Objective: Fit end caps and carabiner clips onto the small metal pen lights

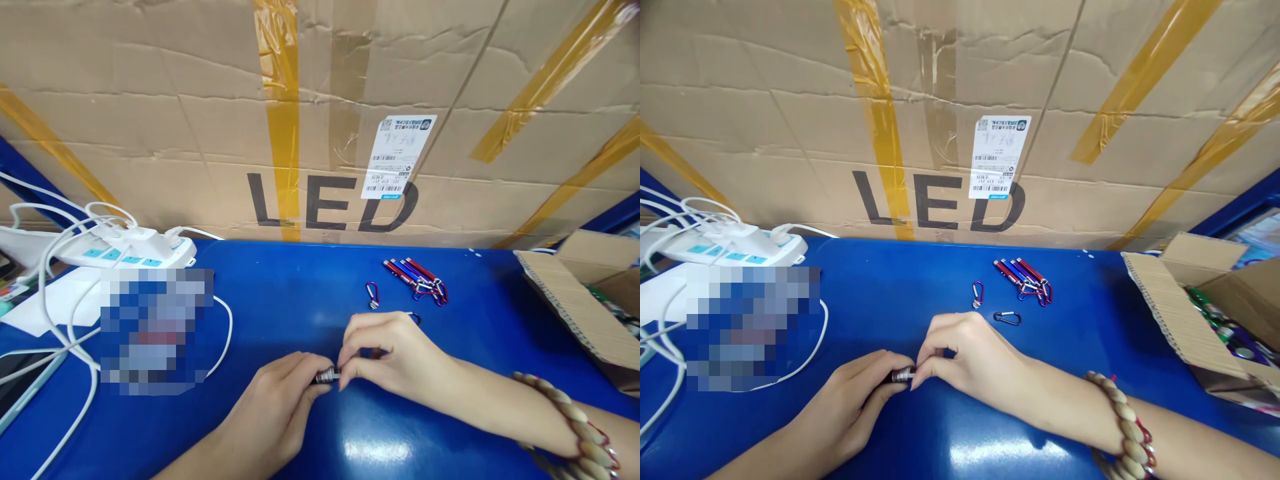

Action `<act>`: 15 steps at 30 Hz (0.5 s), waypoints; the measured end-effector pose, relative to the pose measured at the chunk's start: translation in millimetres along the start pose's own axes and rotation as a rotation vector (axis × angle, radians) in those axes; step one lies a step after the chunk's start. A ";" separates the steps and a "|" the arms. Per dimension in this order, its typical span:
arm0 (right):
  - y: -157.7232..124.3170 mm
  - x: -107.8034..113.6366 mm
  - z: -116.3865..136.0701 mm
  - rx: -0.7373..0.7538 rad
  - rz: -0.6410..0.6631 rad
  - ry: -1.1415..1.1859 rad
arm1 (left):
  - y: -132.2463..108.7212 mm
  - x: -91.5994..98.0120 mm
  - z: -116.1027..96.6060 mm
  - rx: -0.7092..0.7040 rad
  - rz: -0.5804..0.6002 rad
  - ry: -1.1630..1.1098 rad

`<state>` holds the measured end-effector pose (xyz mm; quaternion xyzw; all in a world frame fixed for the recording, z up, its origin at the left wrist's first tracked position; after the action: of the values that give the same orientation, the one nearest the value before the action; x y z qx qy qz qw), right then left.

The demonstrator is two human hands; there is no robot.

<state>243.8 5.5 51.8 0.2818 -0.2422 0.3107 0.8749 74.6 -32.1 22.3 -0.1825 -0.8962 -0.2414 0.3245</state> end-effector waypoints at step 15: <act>-6.8 -19.9 -3.3 -0.615 -0.003 0.553 | -7.5 -7.8 3.8 -0.199 -0.078 0.310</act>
<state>235.4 -4.8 35.2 -0.0865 -0.0791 0.2865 0.9509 74.8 -37.5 12.1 -0.1395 -0.8135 -0.3665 0.4294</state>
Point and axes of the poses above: each hand's wrist, its own y-axis towards the middle knuckle, its own x-axis out of the back of the hand, z = x × y, the point moved 2 cm from there along y, towards the middle knuckle, and after that the axes turned 8 degrees about x, right-handed, at the moved point
